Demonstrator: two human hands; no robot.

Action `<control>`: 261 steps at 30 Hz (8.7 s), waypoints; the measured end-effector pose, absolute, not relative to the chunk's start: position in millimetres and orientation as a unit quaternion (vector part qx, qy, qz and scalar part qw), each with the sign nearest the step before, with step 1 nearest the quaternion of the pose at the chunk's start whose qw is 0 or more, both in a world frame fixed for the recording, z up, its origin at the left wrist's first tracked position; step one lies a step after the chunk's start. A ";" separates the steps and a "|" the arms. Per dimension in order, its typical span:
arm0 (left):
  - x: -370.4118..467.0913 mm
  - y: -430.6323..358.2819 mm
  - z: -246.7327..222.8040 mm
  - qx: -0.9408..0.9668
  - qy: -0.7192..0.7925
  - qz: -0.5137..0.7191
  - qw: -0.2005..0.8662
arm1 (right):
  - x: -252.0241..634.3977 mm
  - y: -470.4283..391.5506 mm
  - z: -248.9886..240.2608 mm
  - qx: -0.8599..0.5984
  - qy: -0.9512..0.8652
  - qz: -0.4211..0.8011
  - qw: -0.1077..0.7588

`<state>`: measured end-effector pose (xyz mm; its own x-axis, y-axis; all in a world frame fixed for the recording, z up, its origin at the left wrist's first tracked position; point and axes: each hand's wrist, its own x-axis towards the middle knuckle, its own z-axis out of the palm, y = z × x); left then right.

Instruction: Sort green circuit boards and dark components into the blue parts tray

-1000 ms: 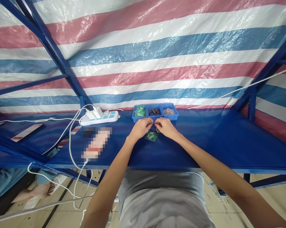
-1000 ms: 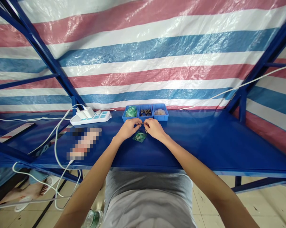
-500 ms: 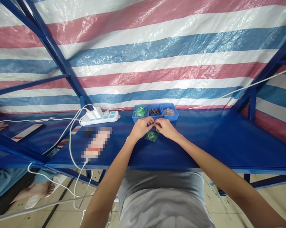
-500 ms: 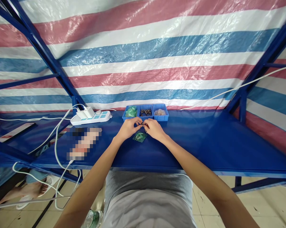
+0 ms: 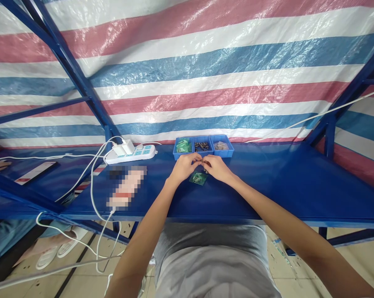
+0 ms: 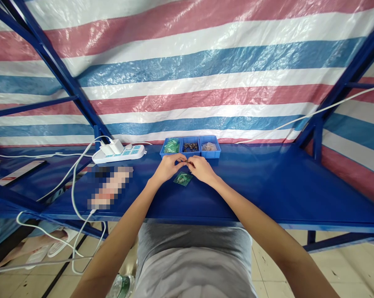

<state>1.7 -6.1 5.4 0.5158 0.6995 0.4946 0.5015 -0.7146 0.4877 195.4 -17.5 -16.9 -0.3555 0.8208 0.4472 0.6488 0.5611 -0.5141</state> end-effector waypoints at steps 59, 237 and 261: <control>9.5 -10.6 5.6 0.830 0.379 0.378 0.156 | 193.2 -21.7 -15.6 -0.433 -0.818 0.114 0.360; 2.7 -15.0 5.1 0.875 0.389 0.273 0.089 | 198.6 -20.6 -4.9 -0.460 -0.748 0.209 0.431; 1.6 -13.1 2.6 0.871 0.396 0.281 0.075 | 201.8 -15.5 -11.6 -0.459 -0.775 0.205 0.383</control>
